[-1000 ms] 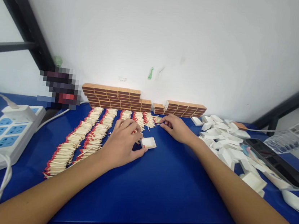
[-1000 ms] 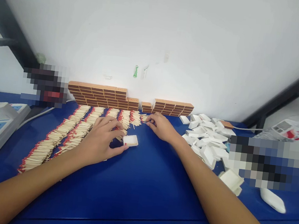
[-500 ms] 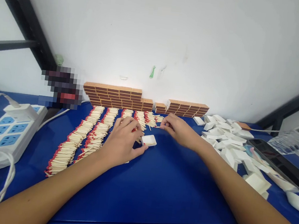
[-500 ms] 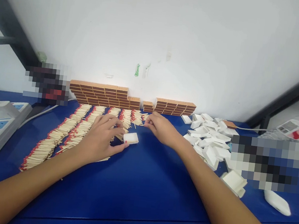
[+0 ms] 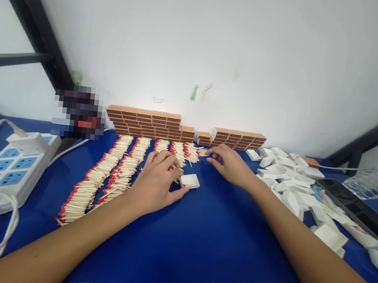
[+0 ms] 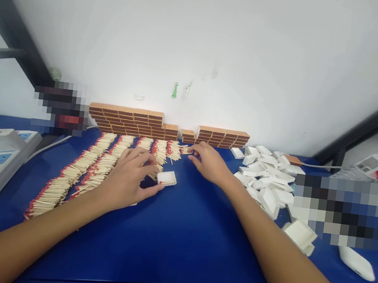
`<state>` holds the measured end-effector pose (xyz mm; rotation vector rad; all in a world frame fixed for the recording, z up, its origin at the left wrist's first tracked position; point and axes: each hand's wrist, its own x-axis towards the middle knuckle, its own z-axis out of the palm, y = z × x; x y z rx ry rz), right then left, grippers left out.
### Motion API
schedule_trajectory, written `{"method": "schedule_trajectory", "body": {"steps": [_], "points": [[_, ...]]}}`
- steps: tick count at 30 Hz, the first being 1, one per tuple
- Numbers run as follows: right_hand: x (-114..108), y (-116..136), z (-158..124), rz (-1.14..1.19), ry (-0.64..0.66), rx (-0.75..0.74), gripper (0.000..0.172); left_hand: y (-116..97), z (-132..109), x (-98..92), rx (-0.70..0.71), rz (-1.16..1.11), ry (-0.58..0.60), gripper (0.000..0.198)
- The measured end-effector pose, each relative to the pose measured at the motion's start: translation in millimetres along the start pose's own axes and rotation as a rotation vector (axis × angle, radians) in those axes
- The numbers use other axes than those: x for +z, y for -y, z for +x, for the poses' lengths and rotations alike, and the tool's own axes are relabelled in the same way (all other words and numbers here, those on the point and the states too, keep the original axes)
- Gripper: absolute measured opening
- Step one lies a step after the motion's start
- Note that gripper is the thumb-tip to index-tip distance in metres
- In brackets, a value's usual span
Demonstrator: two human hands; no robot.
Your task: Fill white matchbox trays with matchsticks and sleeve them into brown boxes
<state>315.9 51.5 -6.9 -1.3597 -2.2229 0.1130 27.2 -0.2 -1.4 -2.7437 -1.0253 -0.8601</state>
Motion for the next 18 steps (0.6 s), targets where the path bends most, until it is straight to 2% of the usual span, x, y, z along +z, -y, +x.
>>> {"method": "schedule_trajectory", "body": {"steps": [4,11,18], "points": [[11,-23,6,0.018,0.049,-0.014,0.015,0,-1,0.1,-0.002,-0.005,-0.004,0.024],[15,-25,9,-0.007,0.031,-0.031,0.015,1,-1,0.5,-0.001,-0.001,-0.024,0.026],[13,-25,9,0.003,0.069,0.001,0.012,1,0,-2.2,-0.016,0.007,0.000,0.024]]}}
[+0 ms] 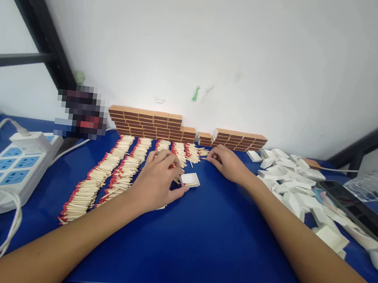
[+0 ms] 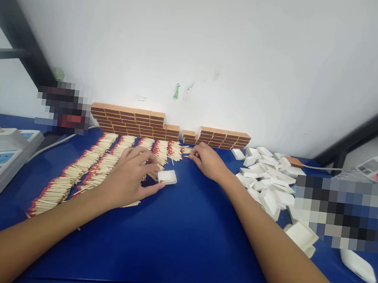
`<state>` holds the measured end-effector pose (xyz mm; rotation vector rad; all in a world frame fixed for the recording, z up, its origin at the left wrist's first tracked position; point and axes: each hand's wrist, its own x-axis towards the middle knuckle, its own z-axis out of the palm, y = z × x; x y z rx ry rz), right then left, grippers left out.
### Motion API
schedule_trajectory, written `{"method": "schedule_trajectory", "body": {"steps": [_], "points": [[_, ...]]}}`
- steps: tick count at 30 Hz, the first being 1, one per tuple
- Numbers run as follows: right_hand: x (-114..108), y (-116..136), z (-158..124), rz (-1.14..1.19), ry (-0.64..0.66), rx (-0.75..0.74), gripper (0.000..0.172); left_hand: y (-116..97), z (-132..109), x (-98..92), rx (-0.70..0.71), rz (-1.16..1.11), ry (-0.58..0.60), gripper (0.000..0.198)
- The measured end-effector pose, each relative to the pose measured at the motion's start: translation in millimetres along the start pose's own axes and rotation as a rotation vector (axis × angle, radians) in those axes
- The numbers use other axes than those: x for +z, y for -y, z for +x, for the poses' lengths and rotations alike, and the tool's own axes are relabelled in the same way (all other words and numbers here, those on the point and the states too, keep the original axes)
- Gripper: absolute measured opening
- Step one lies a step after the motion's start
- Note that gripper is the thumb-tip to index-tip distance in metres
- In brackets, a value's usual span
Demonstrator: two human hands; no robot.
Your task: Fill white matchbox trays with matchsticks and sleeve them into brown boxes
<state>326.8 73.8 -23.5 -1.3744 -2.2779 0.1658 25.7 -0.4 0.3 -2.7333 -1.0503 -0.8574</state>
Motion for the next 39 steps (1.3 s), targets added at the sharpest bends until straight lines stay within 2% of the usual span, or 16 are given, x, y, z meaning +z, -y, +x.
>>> {"method": "schedule_trajectory", "body": {"steps": [4,8,11,14,17,21,24,26,32,39], "points": [[-13,15,-3,0.001,0.028,-0.009,0.012,-1,1,-1.1,-0.009,0.009,0.006,0.024],[-25,55,-13,0.039,0.066,-0.094,0.013,-1,1,-1.1,-0.027,0.015,-0.003,0.024],[-21,89,-23,0.062,0.141,-0.152,0.014,-1,1,-0.7,-0.024,0.011,0.009,0.024],[-14,105,-29,0.109,0.200,-0.201,0.014,0,1,-0.2,-0.021,0.009,0.011,0.023],[-15,91,-23,0.170,0.151,-0.157,0.016,0,0,0.3,-0.002,0.010,0.003,0.023],[-17,43,-9,0.085,-0.091,-0.014,0.014,0,-1,1.0,0.013,0.004,-0.005,0.023],[-10,13,-2,0.012,-0.094,-0.013,0.019,-1,-1,0.5,0.014,-0.005,-0.003,0.024],[-4,2,-1,0.004,-0.069,-0.020,0.018,-1,0,-0.5,0.006,-0.006,-0.003,0.024],[-1,0,1,0.017,-0.017,0.002,0.012,-2,1,-2.5,-0.006,-0.006,0.006,0.023],[-23,16,-10,0.035,0.028,0.022,0.013,0,0,-0.8,0.000,0.004,-0.004,0.023]]}}
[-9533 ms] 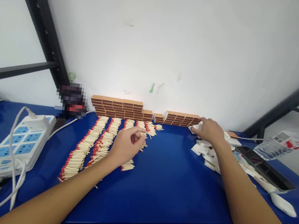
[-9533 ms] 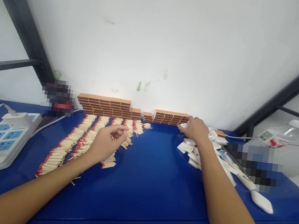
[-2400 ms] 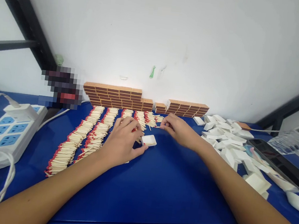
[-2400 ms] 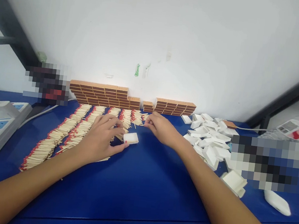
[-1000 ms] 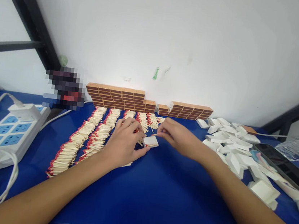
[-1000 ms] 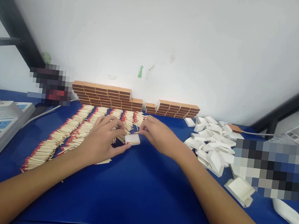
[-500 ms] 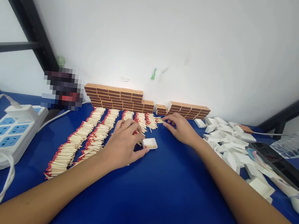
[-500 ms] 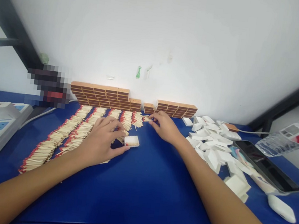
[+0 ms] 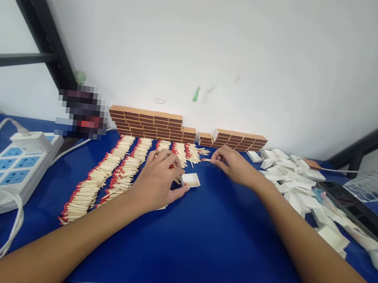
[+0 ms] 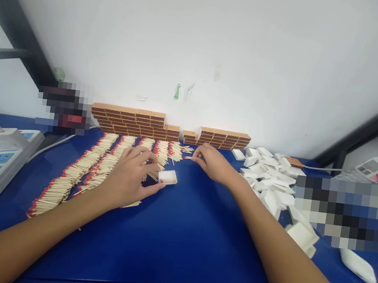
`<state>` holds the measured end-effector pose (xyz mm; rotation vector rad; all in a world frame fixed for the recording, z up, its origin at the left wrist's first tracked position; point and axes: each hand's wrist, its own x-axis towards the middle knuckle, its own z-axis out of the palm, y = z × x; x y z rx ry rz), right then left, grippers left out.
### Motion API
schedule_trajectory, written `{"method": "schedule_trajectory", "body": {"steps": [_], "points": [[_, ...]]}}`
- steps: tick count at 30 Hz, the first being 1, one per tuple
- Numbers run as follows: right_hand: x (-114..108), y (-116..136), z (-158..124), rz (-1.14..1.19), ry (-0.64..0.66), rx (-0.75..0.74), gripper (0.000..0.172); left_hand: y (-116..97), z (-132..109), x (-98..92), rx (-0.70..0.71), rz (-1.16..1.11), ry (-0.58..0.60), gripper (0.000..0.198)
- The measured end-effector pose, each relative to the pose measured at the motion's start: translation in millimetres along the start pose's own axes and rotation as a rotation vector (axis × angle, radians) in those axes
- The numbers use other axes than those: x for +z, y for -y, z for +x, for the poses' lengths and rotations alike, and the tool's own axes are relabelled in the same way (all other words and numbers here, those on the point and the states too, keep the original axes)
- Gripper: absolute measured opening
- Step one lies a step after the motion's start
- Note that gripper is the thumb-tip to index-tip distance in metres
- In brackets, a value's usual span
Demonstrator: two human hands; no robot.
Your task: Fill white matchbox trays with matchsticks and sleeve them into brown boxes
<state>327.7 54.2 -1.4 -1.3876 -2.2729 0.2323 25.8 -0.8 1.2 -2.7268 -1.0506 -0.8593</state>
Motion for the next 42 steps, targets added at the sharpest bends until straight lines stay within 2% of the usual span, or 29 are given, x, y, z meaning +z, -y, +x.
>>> {"method": "schedule_trajectory", "body": {"steps": [5,10,13,16,19,21,23,26,30,36,42], "points": [[-9,40,-13,0.053,0.033,-0.069,0.016,0,0,-0.6,0.000,0.013,0.004,0.024],[4,78,-22,0.070,0.102,-0.146,0.013,-1,1,-1.3,0.008,-0.005,-0.004,0.024],[12,84,-23,0.113,0.141,-0.188,0.013,-1,0,-1.3,0.013,-0.023,-0.010,0.022],[10,71,-17,0.185,0.106,-0.156,0.015,-2,0,-0.5,0.015,-0.023,-0.011,0.022],[6,39,-7,0.132,-0.065,-0.047,0.017,-1,0,0.8,0.014,-0.018,-0.018,0.022],[6,16,-1,0.062,-0.120,-0.003,0.016,-1,0,1.2,0.016,-0.018,-0.017,0.022],[9,-2,4,0.032,-0.105,0.007,0.015,-1,0,1.2,0.018,-0.016,-0.012,0.022],[17,-17,8,0.040,-0.044,0.014,0.015,-1,0,0.2,0.011,-0.009,-0.011,0.023],[21,-19,8,0.030,-0.005,0.012,0.016,-1,0,-0.9,0.001,-0.015,-0.004,0.022],[12,-13,3,0.023,0.066,0.043,0.016,-1,1,-0.6,-0.003,-0.015,0.003,0.023],[8,-1,-1,0.017,0.082,0.057,0.020,-1,1,-0.6,-0.003,-0.013,0.008,0.023]]}}
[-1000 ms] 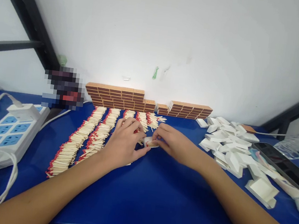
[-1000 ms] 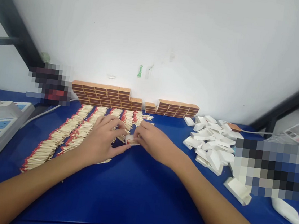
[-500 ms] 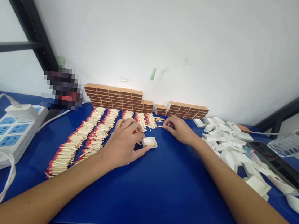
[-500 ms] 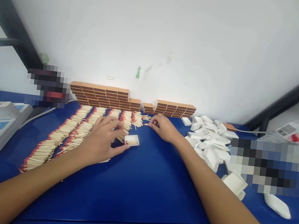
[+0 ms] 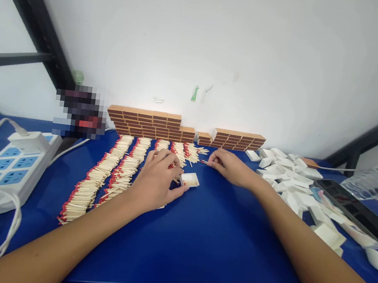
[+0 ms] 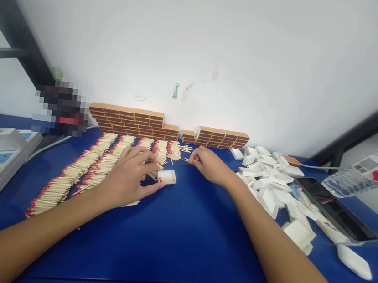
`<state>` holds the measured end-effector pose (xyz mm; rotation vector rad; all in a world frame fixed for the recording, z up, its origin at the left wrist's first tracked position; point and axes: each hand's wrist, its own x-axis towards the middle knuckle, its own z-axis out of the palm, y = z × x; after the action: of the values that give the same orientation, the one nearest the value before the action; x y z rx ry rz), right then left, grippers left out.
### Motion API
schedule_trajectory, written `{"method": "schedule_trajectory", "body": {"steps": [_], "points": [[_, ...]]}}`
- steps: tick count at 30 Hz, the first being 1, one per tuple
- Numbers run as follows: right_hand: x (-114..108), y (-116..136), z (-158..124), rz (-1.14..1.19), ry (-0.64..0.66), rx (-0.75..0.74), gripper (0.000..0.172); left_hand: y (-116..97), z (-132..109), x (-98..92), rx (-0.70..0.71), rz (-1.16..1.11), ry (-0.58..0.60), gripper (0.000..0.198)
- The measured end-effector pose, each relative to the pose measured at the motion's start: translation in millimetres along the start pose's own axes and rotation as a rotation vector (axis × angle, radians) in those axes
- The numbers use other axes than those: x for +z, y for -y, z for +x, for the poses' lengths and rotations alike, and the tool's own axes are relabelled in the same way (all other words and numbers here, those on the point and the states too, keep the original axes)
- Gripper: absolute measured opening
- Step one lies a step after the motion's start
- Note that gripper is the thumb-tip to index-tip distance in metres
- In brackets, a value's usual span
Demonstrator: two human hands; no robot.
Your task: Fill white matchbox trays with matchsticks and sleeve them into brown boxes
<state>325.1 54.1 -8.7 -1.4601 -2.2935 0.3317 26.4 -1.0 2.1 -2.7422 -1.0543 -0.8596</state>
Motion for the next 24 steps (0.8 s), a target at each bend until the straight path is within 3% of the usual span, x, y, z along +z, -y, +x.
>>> {"method": "schedule_trajectory", "body": {"steps": [16,19,24], "points": [[3,11,0,-0.075,0.010,0.026,0.013,0,0,-0.6,0.006,0.012,-0.007,0.025],[-3,30,-6,-0.004,-0.007,-0.012,0.016,0,0,-0.7,0.008,0.020,-0.019,0.024],[-3,84,-24,0.108,0.064,-0.137,0.018,-1,0,-0.2,0.010,0.016,-0.025,0.025]]}}
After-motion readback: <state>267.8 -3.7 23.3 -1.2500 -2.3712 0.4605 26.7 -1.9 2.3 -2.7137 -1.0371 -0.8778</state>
